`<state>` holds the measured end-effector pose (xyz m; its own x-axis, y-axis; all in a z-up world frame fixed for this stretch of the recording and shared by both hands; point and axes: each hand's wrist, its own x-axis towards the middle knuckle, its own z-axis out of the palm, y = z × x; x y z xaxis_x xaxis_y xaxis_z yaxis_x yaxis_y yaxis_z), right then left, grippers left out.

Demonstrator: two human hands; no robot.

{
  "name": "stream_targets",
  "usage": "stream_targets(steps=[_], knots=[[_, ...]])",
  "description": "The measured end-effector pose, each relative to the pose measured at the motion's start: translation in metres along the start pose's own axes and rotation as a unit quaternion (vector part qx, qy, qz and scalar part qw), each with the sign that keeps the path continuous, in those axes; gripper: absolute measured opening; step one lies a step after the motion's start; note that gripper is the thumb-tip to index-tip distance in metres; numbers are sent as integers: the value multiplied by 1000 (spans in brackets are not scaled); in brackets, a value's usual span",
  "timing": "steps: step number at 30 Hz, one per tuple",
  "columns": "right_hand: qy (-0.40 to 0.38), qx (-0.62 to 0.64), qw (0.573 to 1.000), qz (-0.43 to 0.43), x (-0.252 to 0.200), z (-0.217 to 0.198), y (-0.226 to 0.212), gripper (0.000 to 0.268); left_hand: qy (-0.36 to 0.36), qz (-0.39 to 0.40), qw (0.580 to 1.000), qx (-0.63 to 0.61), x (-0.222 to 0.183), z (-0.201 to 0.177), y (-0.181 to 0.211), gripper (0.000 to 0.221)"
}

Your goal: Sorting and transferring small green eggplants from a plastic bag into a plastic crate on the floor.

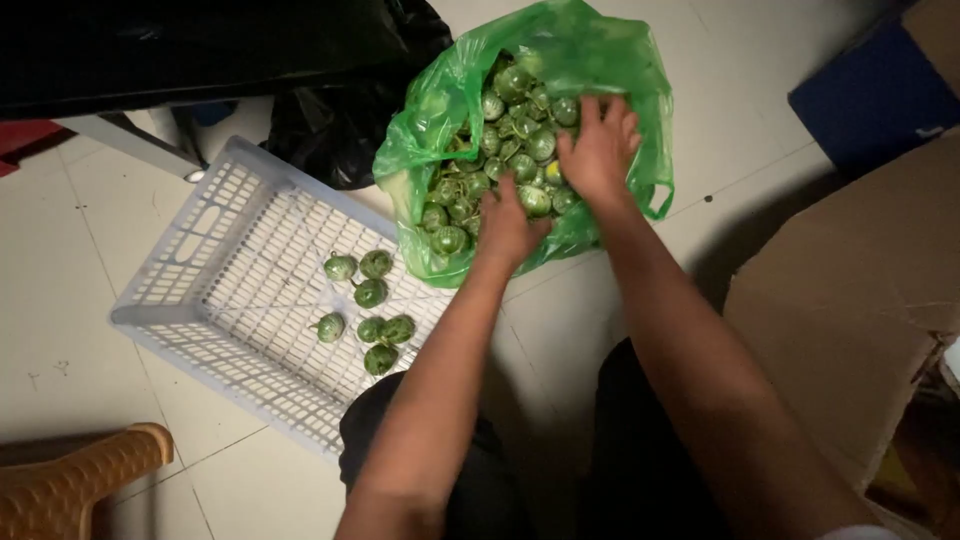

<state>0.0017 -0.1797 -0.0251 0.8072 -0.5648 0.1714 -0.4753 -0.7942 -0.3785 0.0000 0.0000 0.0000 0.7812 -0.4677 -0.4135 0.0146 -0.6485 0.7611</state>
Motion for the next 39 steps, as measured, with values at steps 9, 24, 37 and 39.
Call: stream_targets(steps=[9,24,37,39], knots=[[-59,-85,993,61,8,-9,-23,62,12,1,1000,7,-11,3,19,114],[-137,-26,987,80,1,-33,-53,73,-27,-79,993,79,6,-2,47,132],[-167,44,983,60,14,-41,-13,95,-29,-18,999,-5,13,-17,23,138],[-178,59,982,28,21,-32,-5,97,-50,12,996,-69,7,-24,23,137]])
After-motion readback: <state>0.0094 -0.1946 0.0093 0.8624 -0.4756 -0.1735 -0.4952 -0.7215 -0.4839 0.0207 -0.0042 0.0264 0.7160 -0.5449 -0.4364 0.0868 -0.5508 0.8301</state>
